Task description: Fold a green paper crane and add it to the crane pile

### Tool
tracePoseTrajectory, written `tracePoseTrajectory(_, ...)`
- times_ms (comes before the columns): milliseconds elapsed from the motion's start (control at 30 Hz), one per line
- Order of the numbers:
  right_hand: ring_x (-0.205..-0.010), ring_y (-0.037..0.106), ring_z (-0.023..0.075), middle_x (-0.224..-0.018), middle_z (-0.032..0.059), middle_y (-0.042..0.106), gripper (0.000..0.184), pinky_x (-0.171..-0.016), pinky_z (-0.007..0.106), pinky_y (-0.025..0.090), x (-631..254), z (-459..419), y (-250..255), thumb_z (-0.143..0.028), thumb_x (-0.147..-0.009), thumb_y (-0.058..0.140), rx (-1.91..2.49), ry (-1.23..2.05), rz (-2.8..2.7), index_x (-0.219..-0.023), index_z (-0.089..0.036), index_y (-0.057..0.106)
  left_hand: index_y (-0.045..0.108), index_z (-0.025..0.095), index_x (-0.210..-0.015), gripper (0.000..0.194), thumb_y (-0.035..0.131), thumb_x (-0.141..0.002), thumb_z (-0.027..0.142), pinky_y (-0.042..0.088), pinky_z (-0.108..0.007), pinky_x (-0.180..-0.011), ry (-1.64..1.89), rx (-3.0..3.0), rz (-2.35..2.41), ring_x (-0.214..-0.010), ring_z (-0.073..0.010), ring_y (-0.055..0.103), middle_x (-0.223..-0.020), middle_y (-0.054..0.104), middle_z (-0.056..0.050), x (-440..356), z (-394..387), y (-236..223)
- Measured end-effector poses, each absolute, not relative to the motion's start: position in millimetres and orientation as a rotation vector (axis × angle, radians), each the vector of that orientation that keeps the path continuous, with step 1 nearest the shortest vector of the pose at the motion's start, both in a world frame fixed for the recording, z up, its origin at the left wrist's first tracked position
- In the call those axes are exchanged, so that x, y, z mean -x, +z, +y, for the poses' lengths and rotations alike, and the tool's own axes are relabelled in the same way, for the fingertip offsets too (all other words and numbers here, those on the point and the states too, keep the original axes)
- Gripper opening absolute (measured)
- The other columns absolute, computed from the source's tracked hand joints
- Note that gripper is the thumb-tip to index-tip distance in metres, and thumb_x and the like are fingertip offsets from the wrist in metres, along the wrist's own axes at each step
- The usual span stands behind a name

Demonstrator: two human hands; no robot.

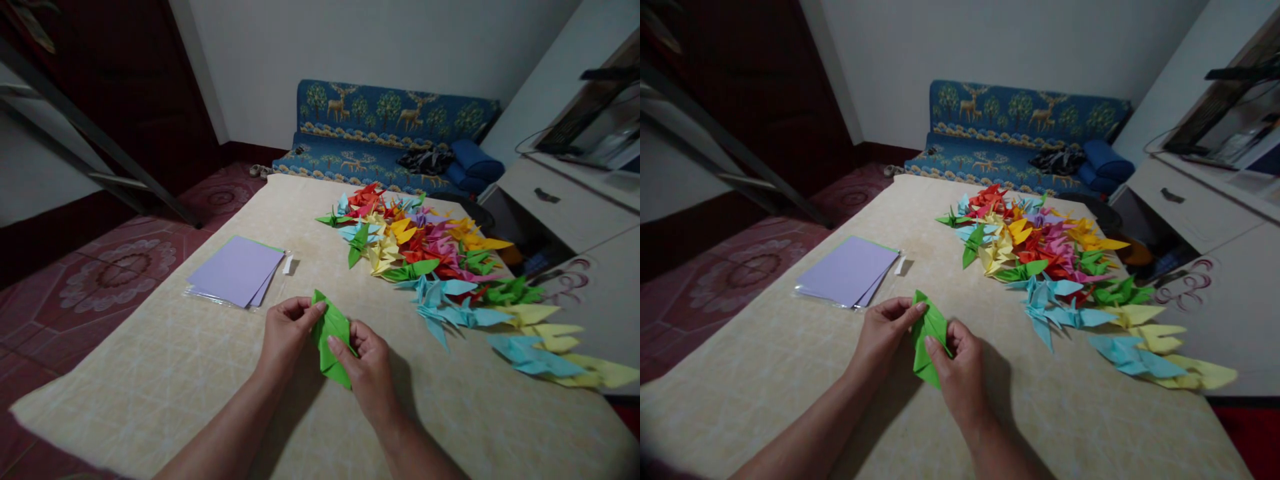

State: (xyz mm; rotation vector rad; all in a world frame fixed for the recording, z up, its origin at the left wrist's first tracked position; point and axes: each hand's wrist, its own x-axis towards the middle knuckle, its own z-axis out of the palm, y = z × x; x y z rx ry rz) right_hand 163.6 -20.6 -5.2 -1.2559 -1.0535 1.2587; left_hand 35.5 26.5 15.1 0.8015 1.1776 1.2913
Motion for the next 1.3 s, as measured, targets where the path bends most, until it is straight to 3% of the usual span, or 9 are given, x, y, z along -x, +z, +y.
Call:
tracePoseTrajectory(133,-0.055,0.047,0.0109,-0.063,-0.0031,0.053,0.026,-0.049,0.021,0.039,-164.3,-20.8,-5.2,-0.037,-0.076,0.071,1.269,1.186,-1.062,-0.073,-0.018,0.054,0.075,0.012,-0.079,0.03,0.087,-0.06,0.031,0.043,-0.019,-0.05,1.336,-0.831,1.195,-0.058,-0.011,0.059,-0.07,0.072,-0.005,-34.2,28.5,16.8)
tracePoseTrajectory(500,-0.059,0.053,0.0116,-0.068,-0.0001,0.061,0.026,-0.052,0.021,0.043,-164.8,-17.0,-3.4,-0.038,-0.075,0.073,1.214,1.251,-1.043,-0.081,-0.015,0.061,0.076,0.011,-0.069,0.023,0.084,-0.062,0.031,0.037,-0.018,-0.049,1.324,-0.829,1.158,-0.05,-0.0063,0.048,-0.058,0.066,-0.002,-35.6,27.3,17.6)
tracePoseTrajectory(700,-0.058,0.053,0.0111,-0.067,-0.001,0.061,0.025,-0.052,0.02,0.043,-165.3,-16.4,-1.8,-0.037,-0.074,0.075,1.197,1.255,-1.018,-0.078,-0.016,0.06,0.074,0.012,-0.07,0.025,0.088,-0.057,0.029,0.041,-0.019,-0.052,1.299,-0.729,1.063,-0.052,-0.0079,0.054,-0.062,0.069,-0.002,-35.2,27.2,18.7)
tracePoseTrajectory(933,-0.058,0.055,0.011,-0.068,-0.0002,0.063,0.027,-0.051,0.019,0.043,-166.5,-16.1,3.5,-0.037,-0.072,0.076,1.174,1.316,-0.961,-0.082,-0.016,0.063,0.074,0.012,-0.088,0.04,0.091,-0.054,0.026,0.048,-0.022,-0.061,1.123,-0.694,0.859,-0.063,-0.0131,0.064,-0.073,0.072,-0.006,-28.4,27.2,17.9)
tracePoseTrajectory(1167,-0.055,0.051,0.0096,-0.067,-0.0011,0.061,0.023,-0.048,0.018,0.041,-167.1,-17.8,-1.4,-0.035,-0.076,0.073,1.158,1.396,-1.057,-0.078,-0.017,0.06,0.066,0.012,-0.063,0.031,0.086,-0.063,0.036,0.04,-0.019,-0.049,1.132,-0.72,0.98,-0.05,-0.0084,0.054,-0.058,0.063,-0.001,-24.4,27.4,16.8)
tracePoseTrajectory(1300,-0.052,0.048,0.0087,-0.063,-0.0027,0.057,0.022,-0.045,0.018,0.038,-165.3,-18.8,-2.1,-0.035,-0.077,0.072,1.171,1.374,-1.099,-0.074,-0.018,0.057,0.062,0.013,-0.059,0.033,0.083,-0.066,0.037,0.035,-0.019,-0.046,1.263,-0.748,1.063,-0.046,-0.0069,0.047,-0.053,0.055,0.003,-25.8,25.6,16.3)
